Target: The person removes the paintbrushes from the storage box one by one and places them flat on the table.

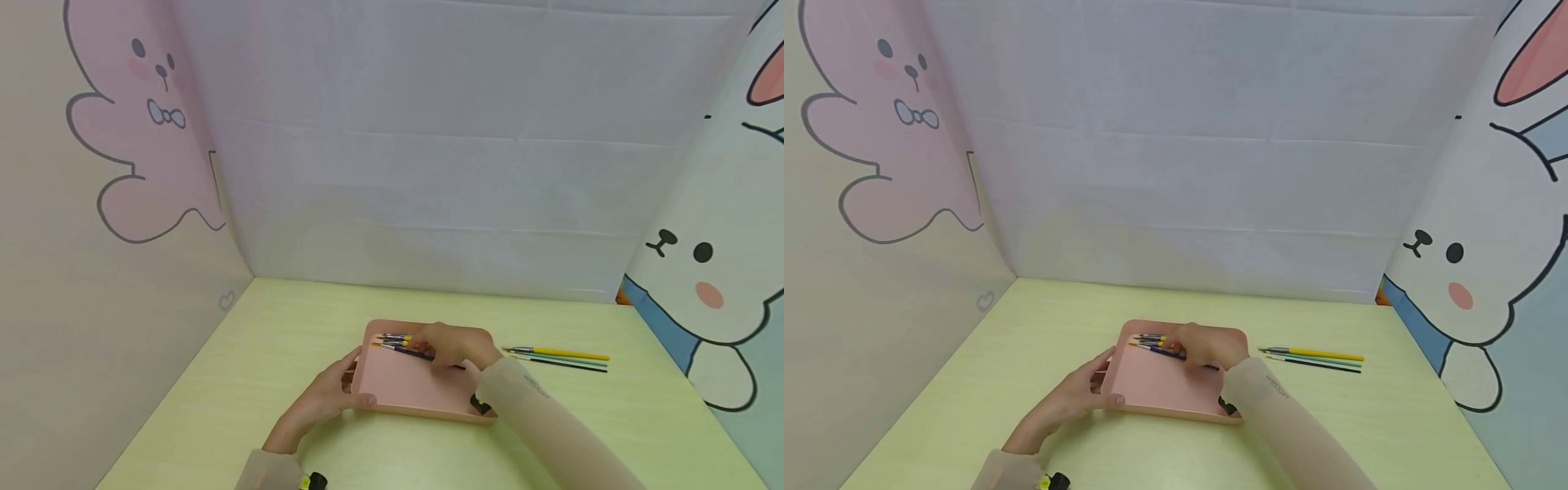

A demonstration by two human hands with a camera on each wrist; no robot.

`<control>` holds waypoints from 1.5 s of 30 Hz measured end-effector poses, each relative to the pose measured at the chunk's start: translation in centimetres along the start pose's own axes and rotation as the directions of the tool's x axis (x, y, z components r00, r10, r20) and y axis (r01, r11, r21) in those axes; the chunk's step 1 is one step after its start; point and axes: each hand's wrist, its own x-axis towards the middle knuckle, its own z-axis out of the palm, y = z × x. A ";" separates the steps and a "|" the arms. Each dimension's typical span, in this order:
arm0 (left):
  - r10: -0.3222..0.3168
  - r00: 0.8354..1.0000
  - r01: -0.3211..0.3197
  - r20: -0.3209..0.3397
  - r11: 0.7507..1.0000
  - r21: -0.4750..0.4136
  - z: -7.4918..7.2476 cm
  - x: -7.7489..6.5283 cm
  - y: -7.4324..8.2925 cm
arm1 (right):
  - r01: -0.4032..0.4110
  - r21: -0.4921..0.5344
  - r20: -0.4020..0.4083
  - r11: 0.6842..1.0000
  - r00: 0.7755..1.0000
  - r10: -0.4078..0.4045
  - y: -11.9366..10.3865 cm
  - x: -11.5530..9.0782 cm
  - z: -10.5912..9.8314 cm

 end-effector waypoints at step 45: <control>-0.001 1.000 0.001 -0.008 1.000 0.003 0.0 -0.3 0.2 | 0.225 0.083 -0.134 0.971 0.968 -0.212 2.5 -4.8 -3.3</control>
